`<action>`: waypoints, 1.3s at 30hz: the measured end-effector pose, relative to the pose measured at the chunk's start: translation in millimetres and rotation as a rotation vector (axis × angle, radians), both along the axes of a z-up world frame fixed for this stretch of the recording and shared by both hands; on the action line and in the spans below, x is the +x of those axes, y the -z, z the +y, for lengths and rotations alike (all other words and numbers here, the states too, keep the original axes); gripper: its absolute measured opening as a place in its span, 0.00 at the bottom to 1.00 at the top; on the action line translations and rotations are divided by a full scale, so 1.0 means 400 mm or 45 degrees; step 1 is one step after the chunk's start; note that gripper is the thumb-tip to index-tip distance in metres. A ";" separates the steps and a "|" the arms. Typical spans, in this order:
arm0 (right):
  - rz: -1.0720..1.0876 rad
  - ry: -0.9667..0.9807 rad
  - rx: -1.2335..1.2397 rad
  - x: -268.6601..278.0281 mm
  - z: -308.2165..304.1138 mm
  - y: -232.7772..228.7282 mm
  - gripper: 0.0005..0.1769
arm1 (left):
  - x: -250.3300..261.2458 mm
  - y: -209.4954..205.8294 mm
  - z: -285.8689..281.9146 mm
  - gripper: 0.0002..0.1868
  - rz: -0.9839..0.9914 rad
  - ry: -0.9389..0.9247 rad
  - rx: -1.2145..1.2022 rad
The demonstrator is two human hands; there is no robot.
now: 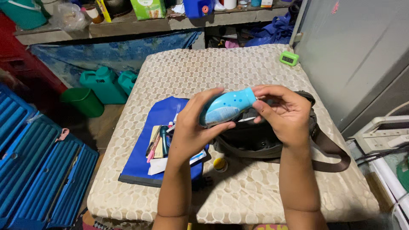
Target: The person unpacks a shoulder bag on a table, removes eyeglasses and wipes them with a tissue, then handles a blue bottle and a lipstick tube, opening and closing the lipstick. The person places items back into the bag and continues to handle the contents.
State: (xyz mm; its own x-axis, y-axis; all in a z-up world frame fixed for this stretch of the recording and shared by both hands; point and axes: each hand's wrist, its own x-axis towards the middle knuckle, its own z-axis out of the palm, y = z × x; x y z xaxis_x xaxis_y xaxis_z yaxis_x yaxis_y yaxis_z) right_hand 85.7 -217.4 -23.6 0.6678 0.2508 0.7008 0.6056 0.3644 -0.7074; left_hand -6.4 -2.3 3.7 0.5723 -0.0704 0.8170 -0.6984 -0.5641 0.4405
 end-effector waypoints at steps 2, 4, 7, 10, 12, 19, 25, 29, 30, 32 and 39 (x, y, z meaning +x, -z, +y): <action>-0.048 -0.036 0.026 0.002 -0.002 0.001 0.12 | -0.002 -0.002 0.010 0.33 0.059 0.084 -0.008; -0.115 -0.070 0.069 -0.004 -0.001 0.002 0.11 | -0.002 -0.003 0.013 0.30 0.110 0.145 -0.018; -0.168 0.027 0.071 -0.009 0.012 -0.002 0.18 | -0.002 0.003 0.013 0.28 0.150 0.179 -0.047; -0.488 0.186 -0.137 -0.009 0.010 -0.023 0.16 | 0.001 0.008 0.014 0.29 0.132 0.165 -0.108; -0.584 0.349 -0.215 -0.016 0.018 -0.031 0.18 | 0.003 0.012 0.012 0.29 0.143 0.155 -0.184; -0.771 0.550 -0.249 -0.051 0.027 -0.062 0.17 | -0.004 -0.006 0.016 0.35 0.178 0.293 -0.101; -0.820 0.530 -0.181 -0.074 0.031 -0.058 0.17 | -0.006 0.017 0.009 0.30 0.365 0.209 -0.054; -1.045 0.511 -0.245 -0.069 0.023 -0.053 0.21 | 0.002 0.037 0.008 0.28 0.397 0.375 -0.188; -1.093 0.455 -0.252 -0.059 0.022 -0.055 0.24 | 0.004 0.040 0.009 0.28 0.401 0.427 -0.231; -1.170 0.396 -0.255 -0.048 0.025 -0.058 0.28 | 0.006 0.044 0.002 0.28 0.452 0.578 -0.418; -1.176 0.319 -0.277 -0.039 0.024 -0.054 0.35 | 0.001 0.030 -0.007 0.30 0.453 0.698 -0.531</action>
State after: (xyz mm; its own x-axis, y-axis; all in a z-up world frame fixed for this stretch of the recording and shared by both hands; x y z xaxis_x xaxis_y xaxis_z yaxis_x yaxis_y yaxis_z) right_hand 70.2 -208.0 -2.1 -0.0687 0.3625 0.9295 0.9966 0.0678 0.0472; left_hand -5.9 -5.1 -8.1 0.7776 -0.1460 0.6116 -0.6064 0.0831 0.7908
